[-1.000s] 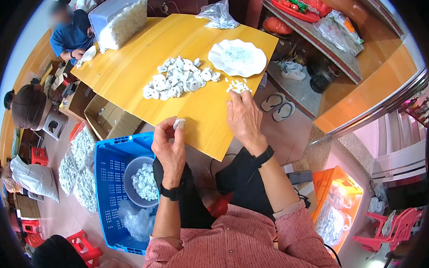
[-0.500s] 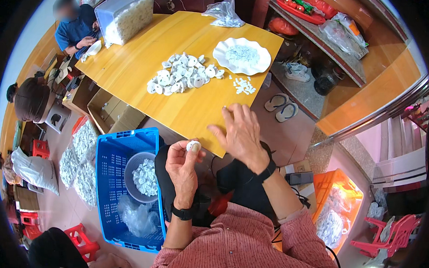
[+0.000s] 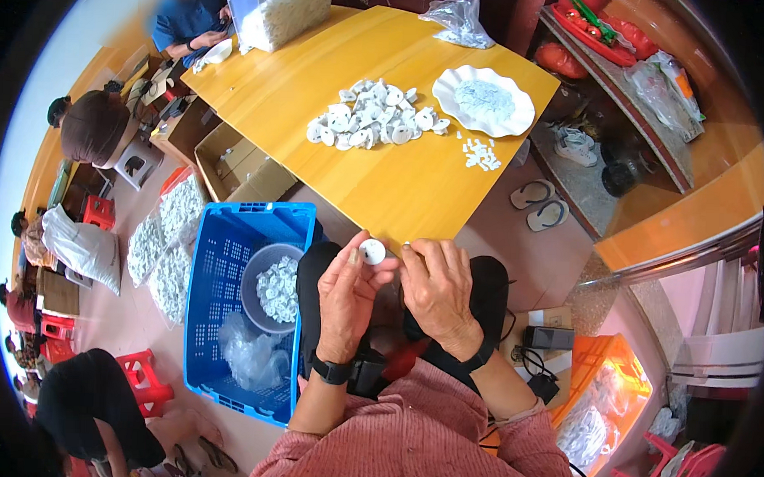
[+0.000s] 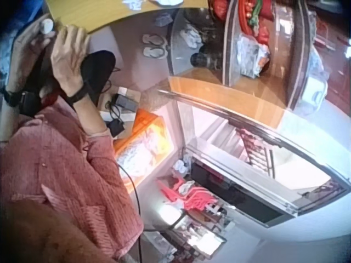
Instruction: Assembling small white plastic components by hand at a table.
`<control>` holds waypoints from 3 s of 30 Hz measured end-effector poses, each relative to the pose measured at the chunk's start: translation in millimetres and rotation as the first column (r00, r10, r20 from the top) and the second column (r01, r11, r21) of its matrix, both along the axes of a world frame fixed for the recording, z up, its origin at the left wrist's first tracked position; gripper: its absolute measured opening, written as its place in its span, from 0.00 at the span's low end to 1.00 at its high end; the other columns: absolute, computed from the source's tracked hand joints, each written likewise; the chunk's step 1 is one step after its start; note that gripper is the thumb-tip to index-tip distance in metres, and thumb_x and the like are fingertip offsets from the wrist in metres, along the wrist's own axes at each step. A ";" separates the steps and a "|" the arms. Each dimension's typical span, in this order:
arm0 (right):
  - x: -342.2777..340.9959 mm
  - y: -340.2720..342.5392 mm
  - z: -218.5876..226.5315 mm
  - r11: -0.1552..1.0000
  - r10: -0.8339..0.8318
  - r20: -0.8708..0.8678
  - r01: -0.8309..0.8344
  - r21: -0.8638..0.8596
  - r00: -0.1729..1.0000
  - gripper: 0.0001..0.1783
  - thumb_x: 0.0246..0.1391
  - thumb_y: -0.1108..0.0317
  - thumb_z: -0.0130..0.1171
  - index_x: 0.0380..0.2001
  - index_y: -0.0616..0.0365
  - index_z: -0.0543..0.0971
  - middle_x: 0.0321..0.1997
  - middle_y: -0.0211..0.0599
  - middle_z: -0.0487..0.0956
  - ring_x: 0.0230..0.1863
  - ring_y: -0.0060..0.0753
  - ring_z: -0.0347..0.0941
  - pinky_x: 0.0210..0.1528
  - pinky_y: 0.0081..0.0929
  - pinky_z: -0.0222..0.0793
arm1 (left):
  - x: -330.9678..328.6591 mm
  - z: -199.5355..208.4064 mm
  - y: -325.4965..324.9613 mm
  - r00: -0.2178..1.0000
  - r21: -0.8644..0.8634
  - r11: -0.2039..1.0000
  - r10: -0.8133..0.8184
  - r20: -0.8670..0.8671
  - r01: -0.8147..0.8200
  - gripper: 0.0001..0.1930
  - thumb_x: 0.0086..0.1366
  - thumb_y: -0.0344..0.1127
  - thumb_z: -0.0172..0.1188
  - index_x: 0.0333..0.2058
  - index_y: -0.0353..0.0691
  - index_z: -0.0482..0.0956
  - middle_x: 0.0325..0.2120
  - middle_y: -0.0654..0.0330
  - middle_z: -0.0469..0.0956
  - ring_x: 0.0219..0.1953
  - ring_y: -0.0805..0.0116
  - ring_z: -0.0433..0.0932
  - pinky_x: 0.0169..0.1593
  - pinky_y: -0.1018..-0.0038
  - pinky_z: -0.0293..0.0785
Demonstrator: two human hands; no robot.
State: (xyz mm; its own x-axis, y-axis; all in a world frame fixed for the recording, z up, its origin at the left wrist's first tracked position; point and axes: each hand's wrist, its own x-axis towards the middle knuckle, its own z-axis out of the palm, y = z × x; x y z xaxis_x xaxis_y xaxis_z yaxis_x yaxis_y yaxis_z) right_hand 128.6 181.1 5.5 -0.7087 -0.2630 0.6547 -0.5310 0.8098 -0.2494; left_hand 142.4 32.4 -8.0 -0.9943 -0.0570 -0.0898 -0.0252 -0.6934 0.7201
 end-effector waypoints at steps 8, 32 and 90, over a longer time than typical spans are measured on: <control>2.6 -1.7 -5.7 0.997 0.009 -0.067 -0.014 -0.076 0.998 0.07 0.47 0.75 0.61 0.32 0.61 0.77 0.36 0.36 0.74 0.37 0.38 0.72 0.38 0.36 0.68 | 6.8 -0.9 -6.7 0.999 0.077 0.996 -0.040 0.015 0.038 0.21 0.75 0.33 0.49 0.63 0.33 0.65 0.56 0.41 0.73 0.53 0.49 0.79 0.54 0.60 0.81; -2.1 37.4 2.7 0.964 0.030 0.193 0.023 -0.264 0.981 0.10 0.48 0.79 0.63 0.35 0.61 0.77 0.37 0.39 0.73 0.36 0.42 0.70 0.37 0.37 0.68 | 19.3 -22.7 11.5 0.997 0.168 0.984 -0.071 0.009 0.068 0.25 0.67 0.34 0.61 0.62 0.39 0.70 0.54 0.48 0.76 0.44 0.60 0.80 0.45 0.69 0.78; 61.0 -20.7 17.5 0.889 0.298 0.290 -0.154 -0.431 0.909 0.04 0.53 0.77 0.61 0.33 0.63 0.76 0.44 0.45 0.74 0.45 0.47 0.73 0.48 0.39 0.69 | 71.8 -22.8 -17.5 0.989 0.085 0.988 -0.123 -0.085 0.130 0.19 0.65 0.24 0.61 0.55 0.31 0.74 0.55 0.49 0.75 0.56 0.62 0.76 0.60 0.63 0.75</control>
State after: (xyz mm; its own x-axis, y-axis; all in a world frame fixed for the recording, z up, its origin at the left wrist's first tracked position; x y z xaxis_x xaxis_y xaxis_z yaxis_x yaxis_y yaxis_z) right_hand 189.6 160.4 23.0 -0.8567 -0.2179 0.4676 -0.5116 0.4748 -0.7161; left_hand 214.2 14.9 -30.7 -0.9972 0.0748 -0.0096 -0.0626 -0.7505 0.6579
